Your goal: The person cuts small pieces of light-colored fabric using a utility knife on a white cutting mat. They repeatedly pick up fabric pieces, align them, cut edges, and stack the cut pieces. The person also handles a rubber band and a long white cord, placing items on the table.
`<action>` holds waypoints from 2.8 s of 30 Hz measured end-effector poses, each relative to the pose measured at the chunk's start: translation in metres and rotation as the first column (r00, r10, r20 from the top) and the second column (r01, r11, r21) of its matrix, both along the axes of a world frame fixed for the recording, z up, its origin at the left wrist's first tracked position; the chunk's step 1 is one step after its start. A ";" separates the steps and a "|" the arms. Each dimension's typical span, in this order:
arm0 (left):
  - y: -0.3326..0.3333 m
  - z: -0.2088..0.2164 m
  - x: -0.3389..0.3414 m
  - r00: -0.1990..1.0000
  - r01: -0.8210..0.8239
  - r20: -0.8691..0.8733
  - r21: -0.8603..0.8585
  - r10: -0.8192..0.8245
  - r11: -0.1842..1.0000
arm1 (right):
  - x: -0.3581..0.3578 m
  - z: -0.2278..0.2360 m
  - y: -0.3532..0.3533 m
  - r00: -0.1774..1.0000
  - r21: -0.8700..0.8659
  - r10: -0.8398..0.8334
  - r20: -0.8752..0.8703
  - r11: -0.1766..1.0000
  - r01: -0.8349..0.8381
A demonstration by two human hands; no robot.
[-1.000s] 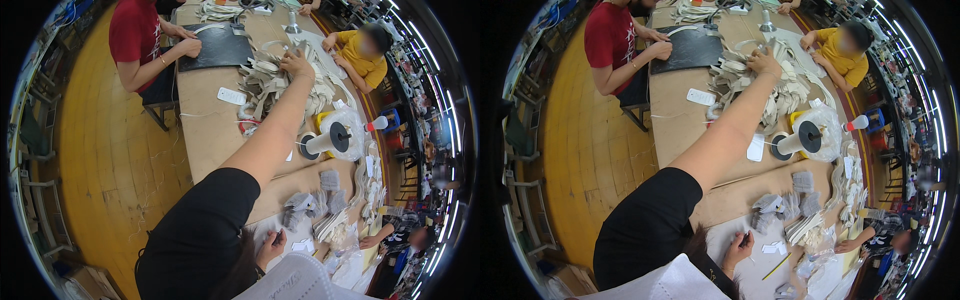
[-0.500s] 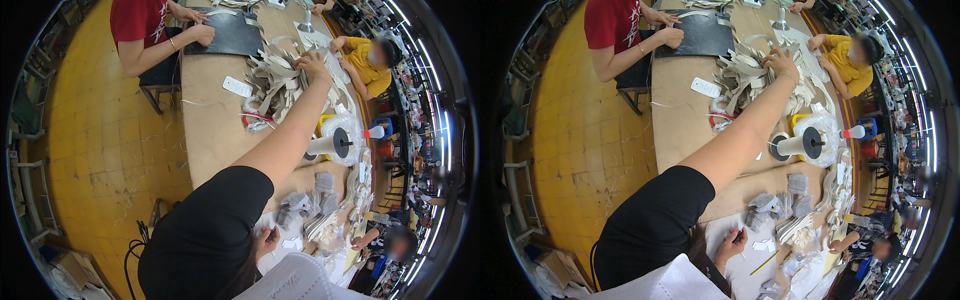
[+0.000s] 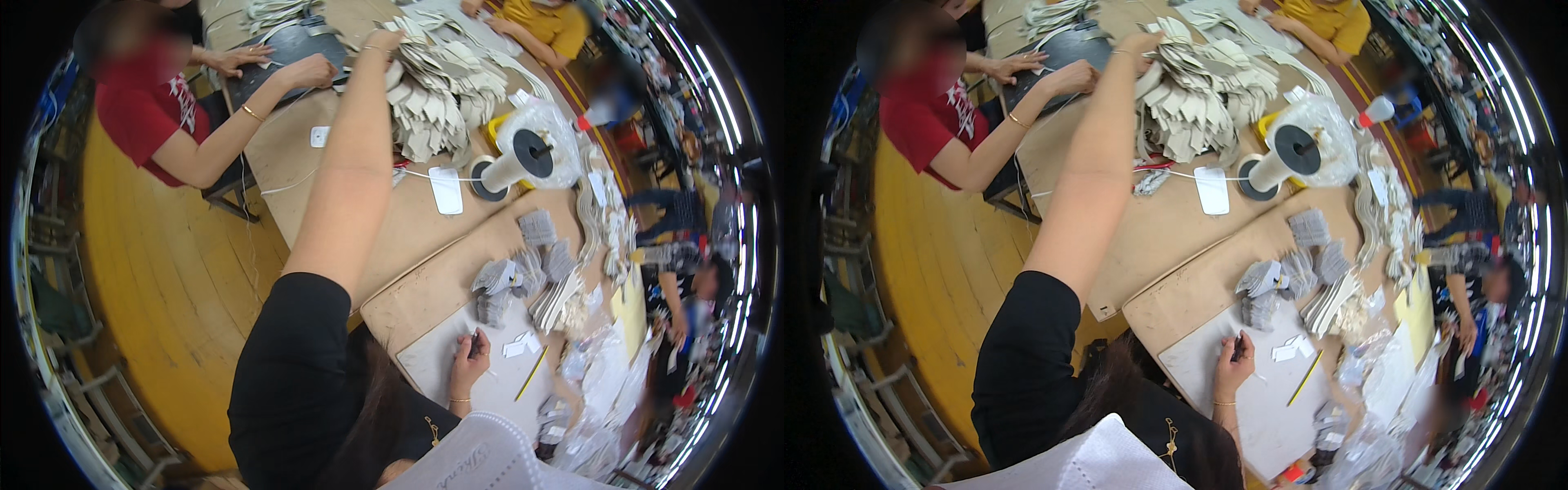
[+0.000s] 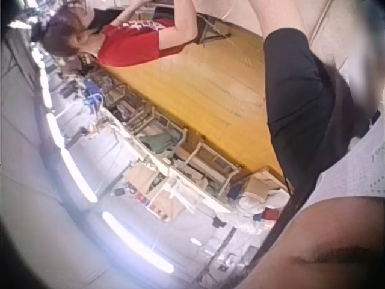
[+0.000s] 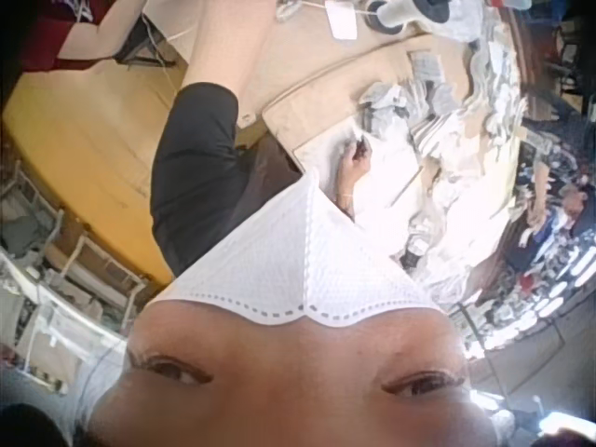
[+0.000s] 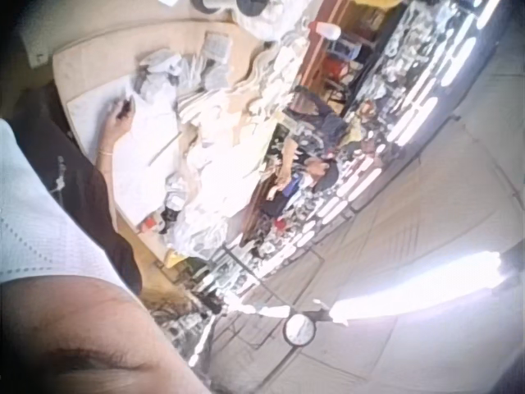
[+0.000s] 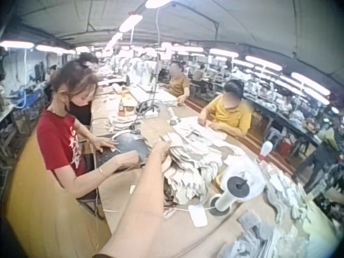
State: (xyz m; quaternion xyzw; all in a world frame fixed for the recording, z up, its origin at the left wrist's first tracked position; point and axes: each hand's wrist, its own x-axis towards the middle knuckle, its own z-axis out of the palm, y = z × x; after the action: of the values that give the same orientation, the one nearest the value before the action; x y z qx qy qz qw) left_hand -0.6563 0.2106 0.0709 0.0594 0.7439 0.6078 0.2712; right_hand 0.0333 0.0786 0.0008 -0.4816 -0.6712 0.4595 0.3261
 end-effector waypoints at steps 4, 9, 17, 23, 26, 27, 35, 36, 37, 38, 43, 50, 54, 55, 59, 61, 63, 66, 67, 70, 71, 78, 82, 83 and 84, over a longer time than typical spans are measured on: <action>-0.023 0.040 0.008 0.977 0.210 0.079 -0.207 -0.198 0.956 | -0.001 0.001 -0.001 1.000 0.001 -0.009 0.003 1.000 0.009; -0.024 0.054 0.020 0.979 0.196 0.104 -0.205 -0.178 0.959 | 0.002 -0.002 0.001 1.000 0.003 -0.006 0.015 1.000 0.006; 0.002 0.025 -0.012 0.975 0.205 -0.015 -0.317 -0.221 0.926 | 0.006 -0.008 0.001 0.999 -0.006 -0.006 0.046 1.000 0.006; 0.015 0.009 -0.015 0.999 0.020 -0.045 -0.047 -0.022 0.999 | 0.007 -0.008 0.002 0.999 0.030 0.004 0.048 1.000 -0.006; 0.012 0.016 -0.009 0.996 -0.034 0.091 0.119 0.023 0.992 | 0.006 -0.008 0.002 0.998 0.076 0.018 0.055 0.997 -0.022; 0.009 0.021 -0.011 0.999 0.049 -0.011 0.015 -0.048 0.999 | 0.006 -0.008 0.002 0.998 0.084 0.021 0.052 0.996 -0.026; 0.005 0.024 -0.023 0.989 0.090 -0.106 -0.159 -0.108 0.983 | 0.007 -0.010 0.004 0.998 0.104 0.017 0.062 0.994 -0.023; 0.003 0.025 -0.024 0.994 0.088 -0.051 -0.072 -0.092 0.994 | 0.007 -0.010 0.003 0.998 0.110 0.015 0.069 0.994 -0.022; 0.002 0.027 -0.025 0.997 0.079 0.005 0.017 -0.079 0.997 | 0.007 -0.010 0.003 0.998 0.113 0.012 0.067 0.993 -0.020; 0.002 0.029 -0.023 0.995 0.047 0.080 0.088 -0.054 0.995 | 0.006 -0.009 0.003 0.998 0.115 0.010 0.056 0.993 -0.016; 0.008 0.041 -0.008 0.957 -0.128 0.280 0.160 0.080 0.979 | 0.005 -0.009 0.003 0.997 0.125 0.005 0.071 0.992 -0.014; 0.007 0.046 -0.014 0.992 0.128 0.048 -0.290 -0.119 0.948 | 0.004 -0.008 0.003 0.999 0.108 -0.009 0.037 0.994 0.005; 0.012 0.059 -0.011 0.967 0.180 -0.065 -0.509 -0.247 0.842 | 0.004 -0.006 0.003 0.999 0.109 0.004 0.046 0.994 -0.009; 0.016 0.062 -0.009 0.961 0.177 -0.073 -0.580 -0.267 0.795 | 0.004 -0.005 0.003 0.999 0.110 0.004 0.051 0.994 -0.009; 0.020 0.067 -0.003 0.924 0.166 -0.135 -0.702 -0.359 0.693 | 0.004 -0.006 0.003 0.998 0.109 0.000 0.061 0.994 -0.007; 0.019 0.065 -0.003 0.924 0.288 -0.036 -0.589 -0.381 0.755 | 0.004 -0.007 0.003 0.996 0.115 -0.010 0.088 0.993 0.000; 0.019 0.062 -0.002 0.924 0.309 -0.011 -0.567 -0.382 0.764 | 0.004 -0.007 0.003 0.996 0.112 -0.014 0.093 0.994 0.004; 0.017 0.061 0.003 0.933 0.267 -0.032 -0.608 -0.360 0.748 | 0.004 -0.007 0.003 0.996 0.111 -0.015 0.085 0.994 0.005; 0.015 0.062 0.006 0.931 0.293 -0.019 -0.554 -0.364 0.779 | 0.004 -0.007 0.003 0.997 0.109 -0.014 0.080 0.994 0.005; 0.012 0.066 0.015 0.924 0.305 -0.042 -0.517 -0.379 0.800 | 0.003 -0.004 0.003 0.998 0.108 -0.015 0.068 0.994 0.007; 0.012 0.067 0.016 0.925 0.296 -0.051 -0.526 -0.377 0.797 | 0.002 -0.003 0.003 0.998 0.108 -0.012 0.061 0.994 0.006; 0.022 0.029 -0.029 0.989 0.148 0.037 -0.389 -0.145 0.909 | 0.004 -0.003 0.002 0.996 0.132 0.002 0.084 0.991 -0.013; 0.017 0.012 -0.045 0.974 0.228 0.040 -0.247 -0.225 0.942 | 0.007 0.000 -0.002 0.996 0.143 0.014 0.092 0.989 -0.027; 0.018 0.011 -0.038 0.982 0.189 0.046 -0.234 -0.184 0.954 | 0.008 0.001 -0.002 0.996 0.139 0.015 0.092 0.990 -0.028; 0.020 0.015 -0.031 0.987 0.152 0.089 -0.246 -0.134 0.957 | 0.008 0.002 -0.002 0.994 0.156 0.019 0.112 0.987 -0.036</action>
State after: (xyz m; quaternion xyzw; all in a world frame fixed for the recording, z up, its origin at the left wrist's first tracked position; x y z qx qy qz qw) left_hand -0.6868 0.2302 0.0856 0.0564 0.7986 0.4891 0.3462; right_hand 0.0416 0.0770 0.0026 -0.4695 -0.7290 0.3822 0.3194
